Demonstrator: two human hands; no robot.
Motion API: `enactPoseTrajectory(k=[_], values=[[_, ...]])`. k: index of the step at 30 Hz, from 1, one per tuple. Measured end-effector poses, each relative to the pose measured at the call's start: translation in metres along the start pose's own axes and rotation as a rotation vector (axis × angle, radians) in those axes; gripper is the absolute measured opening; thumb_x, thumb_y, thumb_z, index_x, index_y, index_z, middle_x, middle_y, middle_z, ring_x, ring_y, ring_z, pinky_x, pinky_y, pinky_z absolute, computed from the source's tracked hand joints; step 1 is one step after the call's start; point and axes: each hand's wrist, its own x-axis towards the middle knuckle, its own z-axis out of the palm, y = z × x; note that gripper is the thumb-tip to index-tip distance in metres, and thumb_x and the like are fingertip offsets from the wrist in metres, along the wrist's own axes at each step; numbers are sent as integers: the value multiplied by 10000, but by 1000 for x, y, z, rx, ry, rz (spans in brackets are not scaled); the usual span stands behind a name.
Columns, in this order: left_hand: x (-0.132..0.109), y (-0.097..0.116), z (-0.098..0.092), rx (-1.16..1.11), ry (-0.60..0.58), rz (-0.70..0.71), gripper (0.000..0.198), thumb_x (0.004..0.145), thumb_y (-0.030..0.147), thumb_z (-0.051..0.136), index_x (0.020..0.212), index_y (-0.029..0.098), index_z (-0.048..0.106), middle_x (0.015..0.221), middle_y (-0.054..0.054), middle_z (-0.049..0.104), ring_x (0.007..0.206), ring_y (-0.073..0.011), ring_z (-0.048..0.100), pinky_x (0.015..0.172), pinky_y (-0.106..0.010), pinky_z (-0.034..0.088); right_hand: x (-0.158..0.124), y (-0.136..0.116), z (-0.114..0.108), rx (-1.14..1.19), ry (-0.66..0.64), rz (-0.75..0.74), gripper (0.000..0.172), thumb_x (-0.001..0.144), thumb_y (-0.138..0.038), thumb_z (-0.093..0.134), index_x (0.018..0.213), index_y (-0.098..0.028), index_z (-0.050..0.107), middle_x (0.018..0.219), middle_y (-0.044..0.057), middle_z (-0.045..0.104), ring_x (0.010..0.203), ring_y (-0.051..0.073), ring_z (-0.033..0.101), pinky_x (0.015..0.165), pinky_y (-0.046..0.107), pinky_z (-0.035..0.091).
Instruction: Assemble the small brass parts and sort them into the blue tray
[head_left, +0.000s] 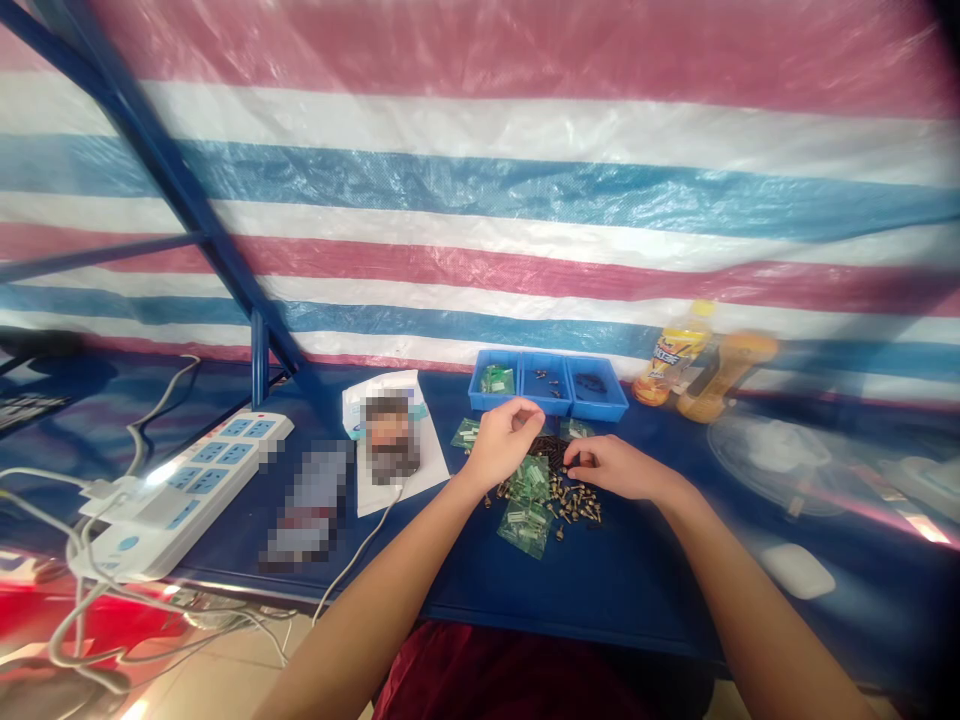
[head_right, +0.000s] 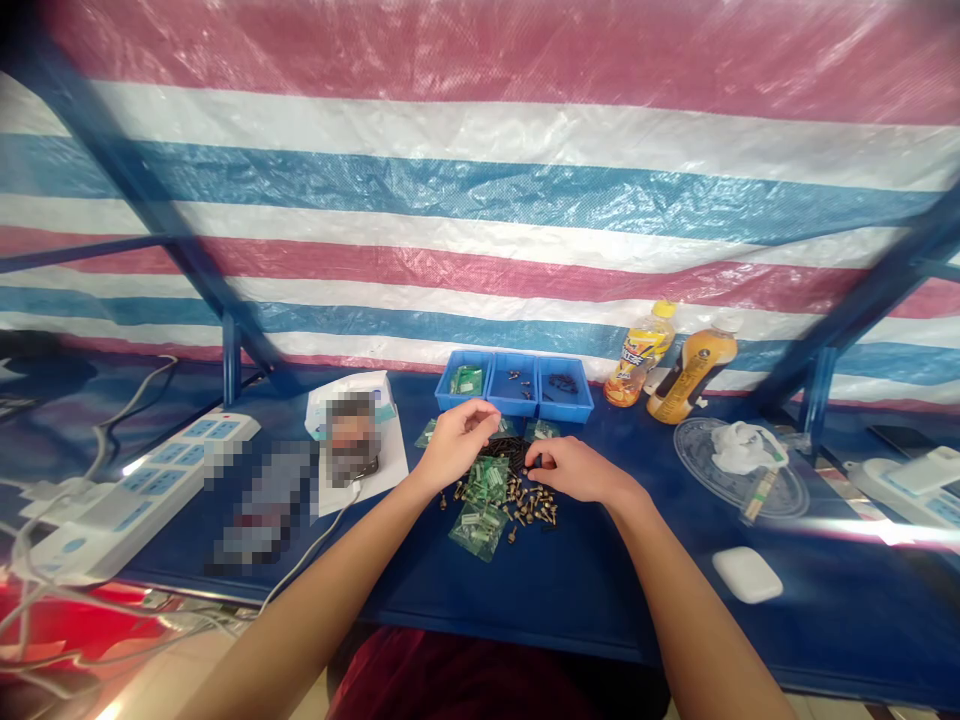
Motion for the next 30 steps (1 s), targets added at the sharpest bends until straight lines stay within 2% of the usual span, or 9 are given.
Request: enactPoseTrajectory(k=[14,21,26,30], values=[[0,-2,2,-5,-4,6,222,917,391,541,927,202,656,870,-18,685,692,-132,601,659,-238,481,-2,-12,-2,-51,-51,-7,185,902,-361,574,834,-224,678,683,-4,630,601,153,543,574,270,368],[0,-1,2,1,4,5,226,911,387,544,915,193,660,862,-20,686,674,-128,596,650,-237,475,-4,-24,-8,29,-14,-29,188,910,-366,572,888,-208,672,785,2,629,683,149,531,637,273,398],[0,-1,2,-6,-6,1,221,909,387,549,910,195,658,862,-17,685,667,-124,591,649,-235,473,-4,-20,-5,116,-1,-7,187,930,-349,527,895,-204,640,837,13,663,676,149,554,631,277,412],[0,-1,3,-8,-6,-2,225,904,388,559,912,189,663,862,-21,691,665,-126,595,642,-233,474,-2,-16,-2,166,58,-13,153,910,-340,564,914,-200,626,811,10,666,704,158,579,647,277,419]])
